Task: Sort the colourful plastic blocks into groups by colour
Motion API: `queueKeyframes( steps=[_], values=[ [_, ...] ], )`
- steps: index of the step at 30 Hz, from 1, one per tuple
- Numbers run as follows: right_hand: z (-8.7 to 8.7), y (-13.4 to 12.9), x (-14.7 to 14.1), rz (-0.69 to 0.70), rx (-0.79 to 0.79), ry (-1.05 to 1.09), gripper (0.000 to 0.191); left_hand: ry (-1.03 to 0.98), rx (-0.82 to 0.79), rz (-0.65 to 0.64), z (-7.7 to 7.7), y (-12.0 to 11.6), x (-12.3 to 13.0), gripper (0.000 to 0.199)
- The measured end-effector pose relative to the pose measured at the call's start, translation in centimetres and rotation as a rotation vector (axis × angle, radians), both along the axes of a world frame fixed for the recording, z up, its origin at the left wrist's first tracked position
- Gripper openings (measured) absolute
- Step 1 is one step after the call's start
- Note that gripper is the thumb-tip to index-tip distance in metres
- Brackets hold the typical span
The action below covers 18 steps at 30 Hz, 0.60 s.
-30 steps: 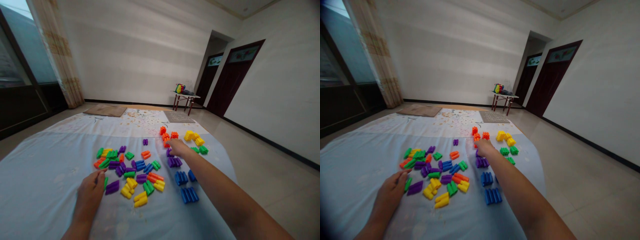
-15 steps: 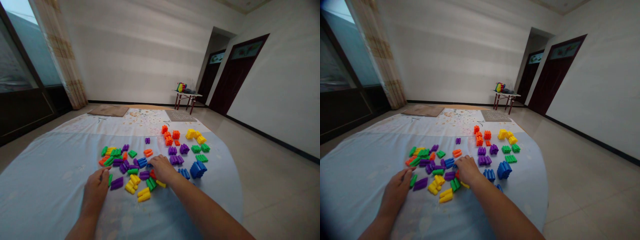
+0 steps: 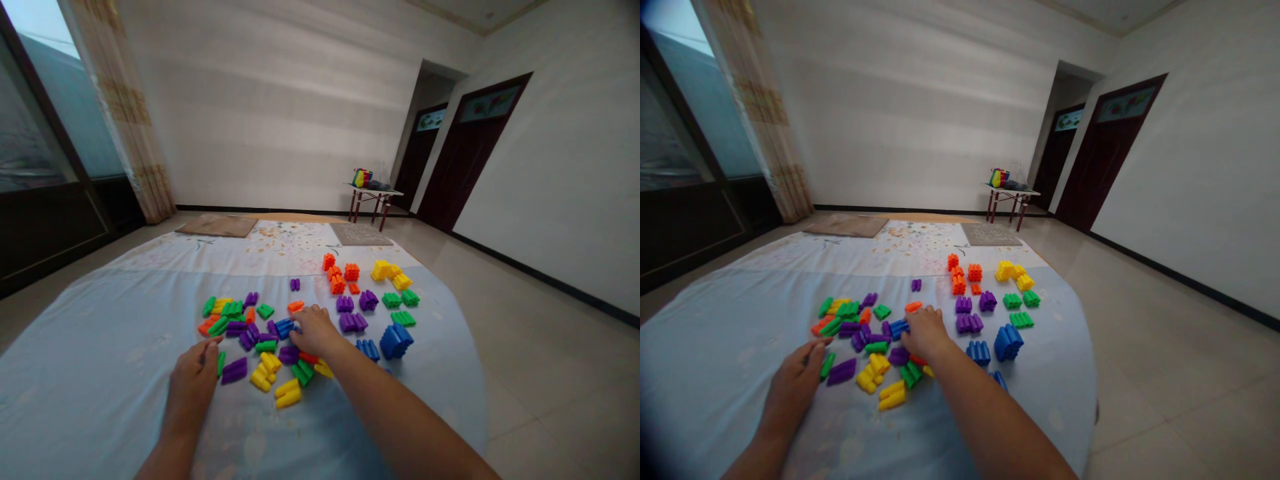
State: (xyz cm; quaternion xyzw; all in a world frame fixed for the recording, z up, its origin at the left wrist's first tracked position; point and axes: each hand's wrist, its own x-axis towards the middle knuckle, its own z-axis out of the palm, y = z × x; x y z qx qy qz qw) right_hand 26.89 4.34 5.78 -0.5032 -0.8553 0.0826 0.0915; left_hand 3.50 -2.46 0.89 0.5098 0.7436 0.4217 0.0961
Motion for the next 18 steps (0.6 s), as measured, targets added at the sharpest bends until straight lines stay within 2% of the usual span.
queueKeyframes(
  steps=[6, 12, 18],
  values=[
    [-0.7, 0.6, -2.2, -0.048, -0.040, 0.035, 0.041, -0.007, -0.051, -0.015, 0.2, -0.1, -0.2, 0.050],
    [-0.3, 0.7, -0.5, 0.006, 0.003, 0.020, 0.043, 0.005, -0.086, -0.031, 0.3, 0.4, -0.5, 0.053],
    [-0.2, 0.2, 0.2, -0.022, -0.035, 0.057, 0.034, -0.011, -0.070, 0.011, -0.1, 0.5, -0.7, 0.036]
  ],
)
